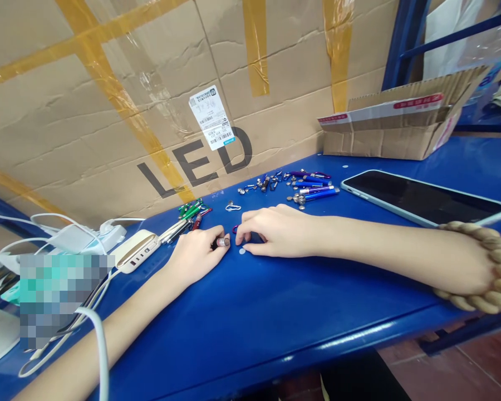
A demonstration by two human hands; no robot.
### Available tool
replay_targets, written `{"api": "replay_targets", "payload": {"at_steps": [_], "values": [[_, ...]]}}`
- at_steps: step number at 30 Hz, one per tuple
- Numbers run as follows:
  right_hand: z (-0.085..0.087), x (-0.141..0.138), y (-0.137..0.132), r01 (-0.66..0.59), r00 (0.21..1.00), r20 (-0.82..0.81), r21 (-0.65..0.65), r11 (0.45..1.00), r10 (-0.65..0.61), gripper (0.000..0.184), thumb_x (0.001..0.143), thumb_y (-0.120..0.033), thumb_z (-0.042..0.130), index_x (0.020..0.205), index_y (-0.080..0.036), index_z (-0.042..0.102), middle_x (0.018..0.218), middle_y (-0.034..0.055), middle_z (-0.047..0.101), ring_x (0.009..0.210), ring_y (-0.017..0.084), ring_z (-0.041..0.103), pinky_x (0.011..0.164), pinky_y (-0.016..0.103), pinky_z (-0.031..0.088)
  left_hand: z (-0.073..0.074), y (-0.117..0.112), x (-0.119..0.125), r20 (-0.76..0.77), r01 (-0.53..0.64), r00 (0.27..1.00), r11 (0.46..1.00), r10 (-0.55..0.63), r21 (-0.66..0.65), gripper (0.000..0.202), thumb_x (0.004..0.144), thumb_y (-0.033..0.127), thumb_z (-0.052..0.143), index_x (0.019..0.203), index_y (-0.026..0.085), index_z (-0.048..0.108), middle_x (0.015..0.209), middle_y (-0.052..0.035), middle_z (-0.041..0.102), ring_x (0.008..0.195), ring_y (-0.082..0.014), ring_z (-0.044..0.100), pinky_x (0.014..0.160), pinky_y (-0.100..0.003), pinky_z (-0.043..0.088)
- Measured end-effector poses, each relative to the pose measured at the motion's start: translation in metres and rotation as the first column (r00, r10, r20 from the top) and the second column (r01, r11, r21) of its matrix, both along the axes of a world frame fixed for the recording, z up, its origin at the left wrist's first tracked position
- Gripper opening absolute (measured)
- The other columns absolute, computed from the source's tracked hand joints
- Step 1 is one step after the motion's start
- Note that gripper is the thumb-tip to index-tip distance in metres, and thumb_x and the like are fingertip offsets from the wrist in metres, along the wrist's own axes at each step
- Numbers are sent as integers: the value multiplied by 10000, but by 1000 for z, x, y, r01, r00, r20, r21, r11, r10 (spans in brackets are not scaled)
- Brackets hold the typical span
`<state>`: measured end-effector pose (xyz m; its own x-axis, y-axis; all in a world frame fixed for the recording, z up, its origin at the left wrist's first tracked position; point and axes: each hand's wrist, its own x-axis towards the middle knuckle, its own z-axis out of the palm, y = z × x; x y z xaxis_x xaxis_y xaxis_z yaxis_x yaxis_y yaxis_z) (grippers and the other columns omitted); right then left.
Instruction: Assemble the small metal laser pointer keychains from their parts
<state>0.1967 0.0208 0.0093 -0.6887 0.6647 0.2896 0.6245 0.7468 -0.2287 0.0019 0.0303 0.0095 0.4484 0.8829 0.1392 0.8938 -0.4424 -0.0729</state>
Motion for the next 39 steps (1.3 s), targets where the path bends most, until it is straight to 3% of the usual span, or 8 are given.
{"api": "replay_targets", "payload": {"at_steps": [17,26,39], "values": [[4,-1,-3,16,999,40,-34,999,-14,227,803,-281,483,975,-242,626,912,3,627,823,144,567,544,230,289,1,0,1,-14,-16,1000,1000,16,-17,239,822,318,329,650,213,459,552,16,521,568,-158,500,522,-246,262],[3,1,-4,10,1000,28,-50,999,-8,246,801,-272,471,1000,-245,614,834,-12,634,746,123,552,525,225,261,1,0,1,-5,-32,999,999,32,-27,241,815,327,321,652,211,457,547,17,502,560,-154,481,518,-244,249],[6,2,-6,41,996,82,-61,997,-36,310,826,-335,438,1085,-245,583,842,17,638,680,126,551,602,253,349,1,1,2,-4,-28,1000,999,28,-23,239,813,340,322,642,212,431,545,21,492,538,-144,446,518,-242,251]]}}
